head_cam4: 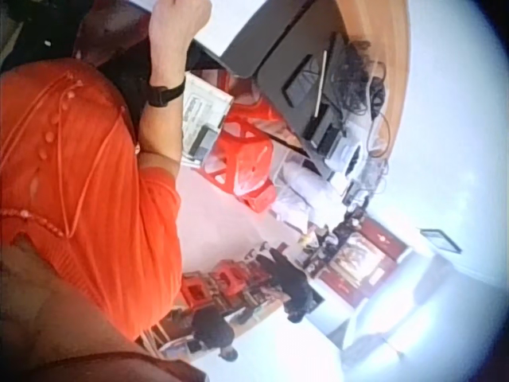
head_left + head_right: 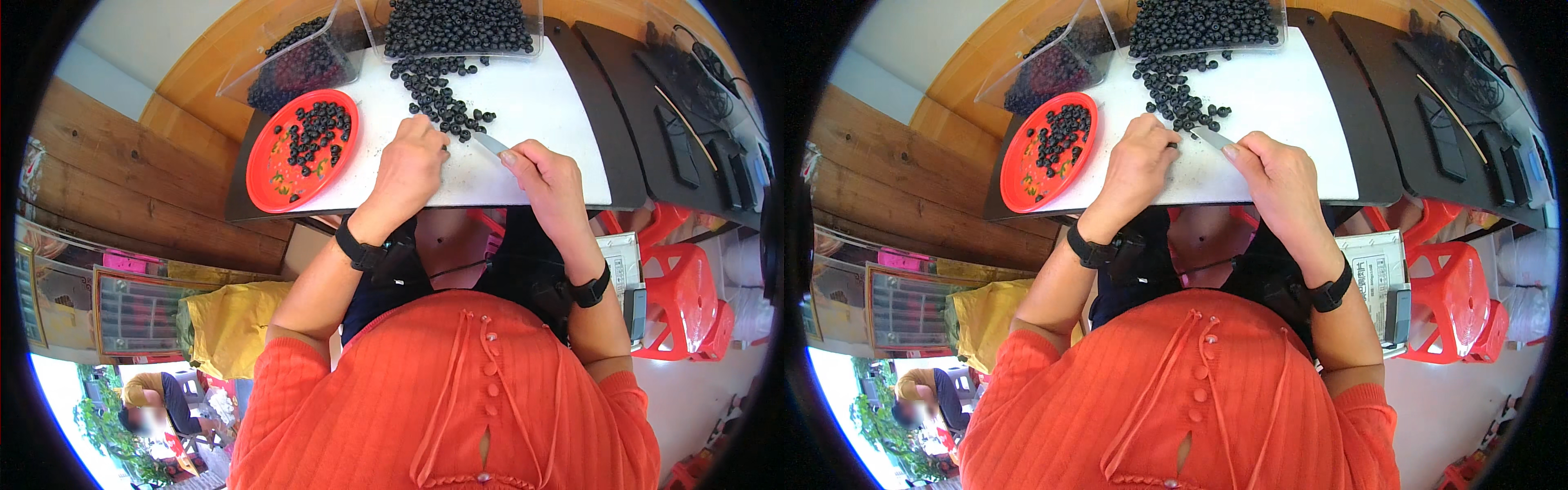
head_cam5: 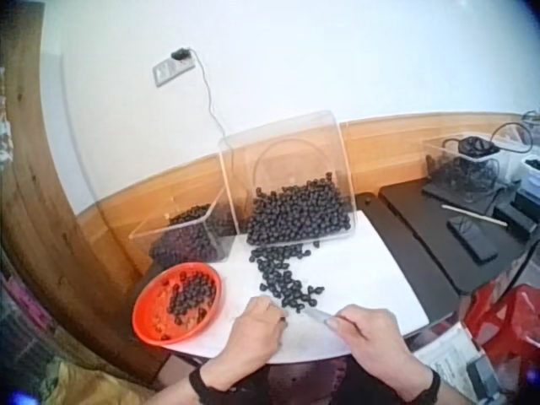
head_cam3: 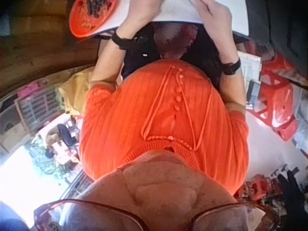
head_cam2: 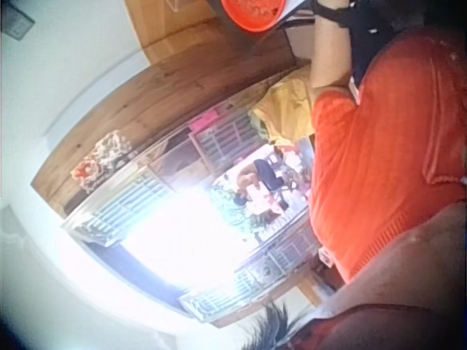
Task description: Trim and sort small black rubber or plastic parts using a small blade at a workshop table.
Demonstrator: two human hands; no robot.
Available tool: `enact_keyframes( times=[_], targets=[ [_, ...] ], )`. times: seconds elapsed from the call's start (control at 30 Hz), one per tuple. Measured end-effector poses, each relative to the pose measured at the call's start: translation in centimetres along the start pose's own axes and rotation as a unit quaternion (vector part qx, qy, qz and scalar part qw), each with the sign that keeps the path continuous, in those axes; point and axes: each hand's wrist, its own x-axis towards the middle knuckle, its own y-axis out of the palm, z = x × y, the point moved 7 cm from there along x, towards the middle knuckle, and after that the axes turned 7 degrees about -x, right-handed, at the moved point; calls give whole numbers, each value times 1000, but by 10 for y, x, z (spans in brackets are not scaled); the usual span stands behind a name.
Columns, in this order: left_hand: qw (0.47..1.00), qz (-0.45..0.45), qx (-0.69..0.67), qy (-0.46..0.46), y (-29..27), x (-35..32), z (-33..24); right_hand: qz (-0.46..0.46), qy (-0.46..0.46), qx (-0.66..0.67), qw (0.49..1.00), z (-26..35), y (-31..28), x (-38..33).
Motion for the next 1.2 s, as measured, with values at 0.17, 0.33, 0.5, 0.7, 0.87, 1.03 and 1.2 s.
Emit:
enact_keyframes(
  times=[0.17,0.33,0.5,0.7,0.87,1.03,1.2],
  targets=[
    [828,19,-504,-247,7,-15,26,-11,-12,-41,999,7,5,0],
    [664,-2,-690,-288,22,-23,22,-12,-24,-90,996,17,9,-2],
    [619,-8,-742,-259,24,-23,16,-32,-57,-96,993,20,10,-3],
    [616,-16,-749,-246,24,-21,17,-36,-60,-88,994,17,10,-3],
    [615,-12,-751,-239,23,-19,12,-23,-50,-65,996,15,8,-2],
    [610,-17,-755,-240,23,-19,11,-32,-59,-53,996,13,8,-1],
    [605,-19,-762,-232,26,-18,11,-24,-70,-48,996,11,8,0]
  ],
)
